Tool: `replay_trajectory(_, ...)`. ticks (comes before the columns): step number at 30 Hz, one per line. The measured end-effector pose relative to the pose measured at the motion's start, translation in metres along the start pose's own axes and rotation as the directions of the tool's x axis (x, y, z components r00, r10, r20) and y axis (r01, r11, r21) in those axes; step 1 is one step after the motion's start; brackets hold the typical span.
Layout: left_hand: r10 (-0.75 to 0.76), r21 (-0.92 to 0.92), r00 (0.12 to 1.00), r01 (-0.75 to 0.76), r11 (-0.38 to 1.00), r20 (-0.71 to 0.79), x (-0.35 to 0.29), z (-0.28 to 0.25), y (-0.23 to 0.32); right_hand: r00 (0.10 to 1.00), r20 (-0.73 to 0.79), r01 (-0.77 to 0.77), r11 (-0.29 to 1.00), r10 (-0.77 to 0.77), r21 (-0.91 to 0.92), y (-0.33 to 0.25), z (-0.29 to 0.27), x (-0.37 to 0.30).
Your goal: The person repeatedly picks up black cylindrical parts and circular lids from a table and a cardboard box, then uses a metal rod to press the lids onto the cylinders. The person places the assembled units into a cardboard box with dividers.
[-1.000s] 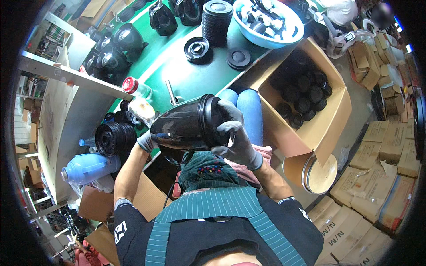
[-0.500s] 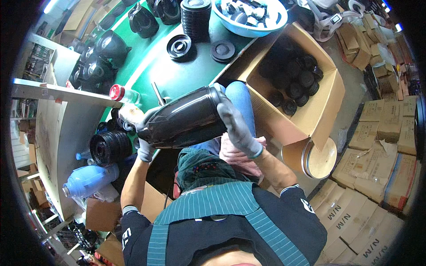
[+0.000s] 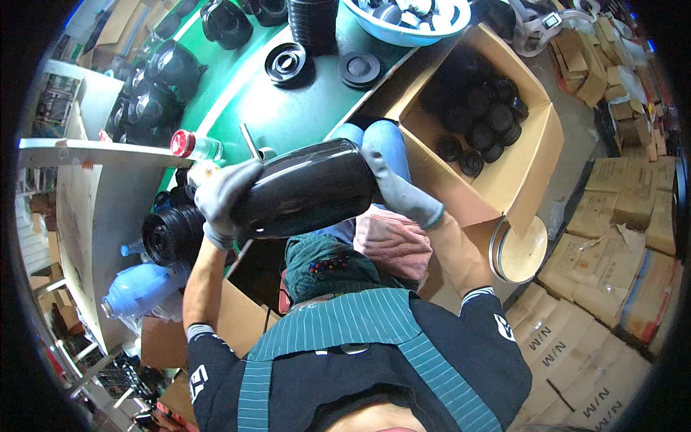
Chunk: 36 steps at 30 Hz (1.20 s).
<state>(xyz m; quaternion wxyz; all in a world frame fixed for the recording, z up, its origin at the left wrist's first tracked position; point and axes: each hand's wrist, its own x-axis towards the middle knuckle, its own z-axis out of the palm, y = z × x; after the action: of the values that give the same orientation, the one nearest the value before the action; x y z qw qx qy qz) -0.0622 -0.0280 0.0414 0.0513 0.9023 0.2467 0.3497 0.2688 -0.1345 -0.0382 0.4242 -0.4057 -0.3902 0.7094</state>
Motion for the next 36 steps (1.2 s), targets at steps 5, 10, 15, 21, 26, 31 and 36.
replay_trajectory(5,-0.64,-0.718,0.643,0.667,0.199,0.421,-0.115,0.027,-0.039,0.788,0.193,0.529,0.484,-0.584,-0.697,-0.013,0.023,-0.018)
replay_trajectory(10,-0.469,-0.565,0.86,0.493,0.661,0.201,-0.066,0.019,-0.003,0.858,-0.113,0.466,0.852,-0.501,-0.238,-0.007,0.048,-0.009)
replay_trajectory(15,-0.292,-0.25,0.956,0.292,0.923,0.036,-0.04,-0.015,0.01,0.997,-0.078,-0.034,0.995,0.026,-0.099,-0.028,0.04,-0.025)
replay_trajectory(21,-0.651,-0.719,0.441,0.651,-0.244,0.619,-0.156,0.066,-0.023,0.618,0.315,0.704,0.33,-0.72,-0.629,-0.022,0.058,-0.004)
replay_trajectory(26,-0.271,-0.278,0.959,0.283,0.918,0.081,-0.057,-0.005,0.006,0.941,-0.141,0.281,0.941,-0.309,-0.189,-0.014,0.078,-0.002)
replay_trajectory(31,-0.092,-0.22,0.995,0.084,0.972,-0.027,-0.048,-0.009,0.002,0.954,-0.205,-0.172,0.959,0.219,0.224,-0.04,0.076,-0.017)
replay_trajectory(36,-0.564,-0.893,0.698,0.401,-0.202,0.441,-0.16,0.076,-0.031,0.798,0.115,0.541,0.619,-0.592,-0.57,-0.025,0.084,-0.021)
